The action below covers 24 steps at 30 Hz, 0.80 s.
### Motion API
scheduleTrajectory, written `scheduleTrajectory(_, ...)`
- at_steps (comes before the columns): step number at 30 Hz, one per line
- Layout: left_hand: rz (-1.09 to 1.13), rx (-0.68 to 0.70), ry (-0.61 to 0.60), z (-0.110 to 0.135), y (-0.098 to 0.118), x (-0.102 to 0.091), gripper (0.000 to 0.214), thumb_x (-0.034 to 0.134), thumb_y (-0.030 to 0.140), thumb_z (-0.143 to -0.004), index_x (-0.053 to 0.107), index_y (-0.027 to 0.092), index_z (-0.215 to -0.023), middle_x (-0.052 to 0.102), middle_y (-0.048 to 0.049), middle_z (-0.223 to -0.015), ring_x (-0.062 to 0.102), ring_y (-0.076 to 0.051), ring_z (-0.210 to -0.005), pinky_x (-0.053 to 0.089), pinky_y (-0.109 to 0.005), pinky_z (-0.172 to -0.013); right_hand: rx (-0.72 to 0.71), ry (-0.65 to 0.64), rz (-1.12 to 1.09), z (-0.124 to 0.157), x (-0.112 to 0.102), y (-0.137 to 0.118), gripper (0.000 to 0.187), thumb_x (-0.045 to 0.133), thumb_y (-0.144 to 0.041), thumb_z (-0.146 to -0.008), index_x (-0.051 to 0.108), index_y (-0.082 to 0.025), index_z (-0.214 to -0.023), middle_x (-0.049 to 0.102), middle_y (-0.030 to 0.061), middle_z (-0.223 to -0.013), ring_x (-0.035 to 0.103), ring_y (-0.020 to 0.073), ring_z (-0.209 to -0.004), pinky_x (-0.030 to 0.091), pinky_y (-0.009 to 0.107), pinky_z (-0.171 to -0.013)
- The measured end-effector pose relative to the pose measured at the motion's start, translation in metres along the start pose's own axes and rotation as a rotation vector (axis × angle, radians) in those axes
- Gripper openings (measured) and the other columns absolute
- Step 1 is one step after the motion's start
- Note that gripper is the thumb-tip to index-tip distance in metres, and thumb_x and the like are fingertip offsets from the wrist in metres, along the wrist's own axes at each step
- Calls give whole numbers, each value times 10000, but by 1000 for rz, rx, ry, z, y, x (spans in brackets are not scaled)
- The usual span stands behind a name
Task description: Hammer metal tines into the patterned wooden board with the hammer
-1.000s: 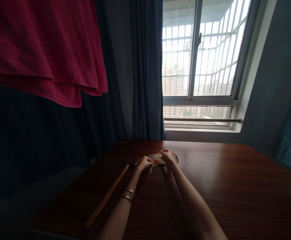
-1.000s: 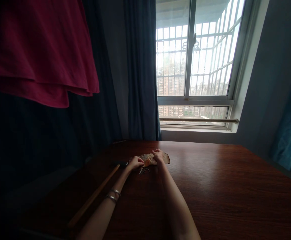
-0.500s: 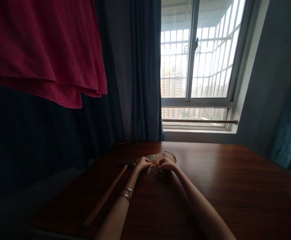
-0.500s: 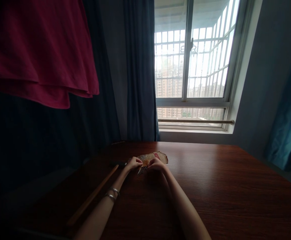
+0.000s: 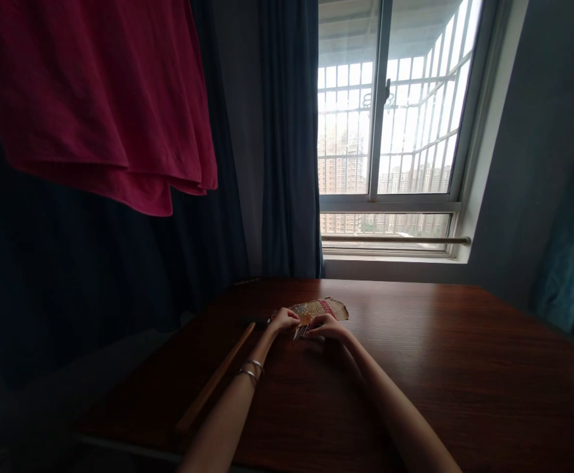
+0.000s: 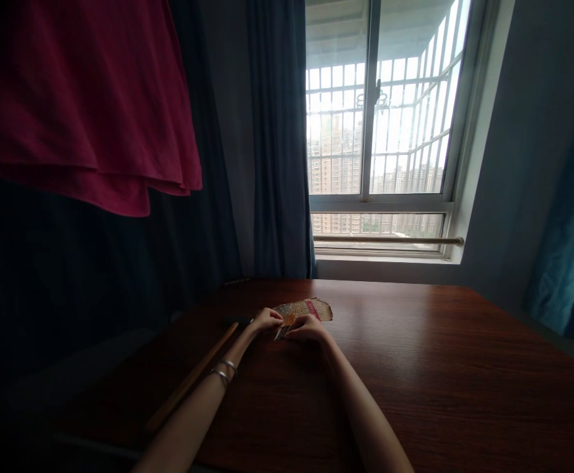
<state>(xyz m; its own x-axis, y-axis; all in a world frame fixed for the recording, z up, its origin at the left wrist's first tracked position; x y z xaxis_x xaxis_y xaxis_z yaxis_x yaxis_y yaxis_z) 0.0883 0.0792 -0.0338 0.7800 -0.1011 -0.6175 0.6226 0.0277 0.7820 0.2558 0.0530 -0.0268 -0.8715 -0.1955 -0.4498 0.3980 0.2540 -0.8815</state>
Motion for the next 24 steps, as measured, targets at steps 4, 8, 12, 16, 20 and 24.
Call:
scheduleTrajectory(4, 27, 11, -23, -7, -7, 2, 169, 664, 176, -633, 716, 90, -769, 682, -40, -665, 597, -124, -623, 461, -213, -608, 0, 95, -316, 6, -22, 15, 336, 676, -447, -621, 682, -139, -757, 688, 59, -764, 621, 184, -782, 457, 284, -753)
scheduleTrajectory(8, 36, 9, -33, -9, -9, 3, 167, 657, 166, -640, 706, 84, -777, 683, -51, -683, 584, -117, -592, 458, -217, -582, 39, 181, -584, 25, -53, 39, 332, 617, -466, -658, 632, -152, -764, 686, 83, -788, 644, 213, -821, 479, 331, -782)
scheduleTrajectory(12, 31, 11, -39, -7, -6, 4, 164, 641, 158, -646, 699, 75, -775, 679, -53, -685, 581, -111, -583, 451, -211, -575, 81, 209, -769, 52, -80, 57, 276, 627, -435, -653, 618, -176, -749, 682, 70, -736, 656, 218, -813, 491, 358, -799)
scheduleTrajectory(16, 12, 23, -49, -1, 1, 4, 169, 665, 193, -623, 694, 80, -746, 670, -46, -664, 594, -129, -607, 454, -217, -582, 106, 230, -864, 71, -93, 64, 226, 645, -378, -648, 627, -178, -750, 678, 76, -723, 655, 230, -823, 486, 379, -823)
scheduleTrajectory(20, -31, 25, -39, 10, 11, 0, 200, 683, 230, -612, 687, 89, -753, 664, -46, -663, 601, -146, -619, 453, -228, -577, 110, 256, -901, 78, -95, 64, 210, 671, -353, -623, 627, -185, -741, 669, 59, -700, 654, 226, -805, 483, 378, -822)
scheduleTrajectory(24, -106, 33, -22, 19, 20, -2, 164, 655, 213, -633, 680, 92, -741, 666, -54, -686, 605, -154, -647, 447, -228, -585, 103, 274, -896, 81, -96, 64, 214, 676, -360, -616, 624, -192, -737, 667, 52, -692, 654, 226, -795, 485, 381, -818)
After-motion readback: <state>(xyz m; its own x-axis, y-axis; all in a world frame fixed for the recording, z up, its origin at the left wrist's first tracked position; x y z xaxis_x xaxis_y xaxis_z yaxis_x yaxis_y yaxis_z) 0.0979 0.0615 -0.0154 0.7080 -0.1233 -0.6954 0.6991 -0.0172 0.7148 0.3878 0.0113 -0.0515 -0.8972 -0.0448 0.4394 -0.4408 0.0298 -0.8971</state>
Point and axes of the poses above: each hand's wrist, its own z-axis away from the middle knuckle, its own x-axis out of the palm, y = z × x, the point moved 8 cm from there along -z, towards the middle knuckle
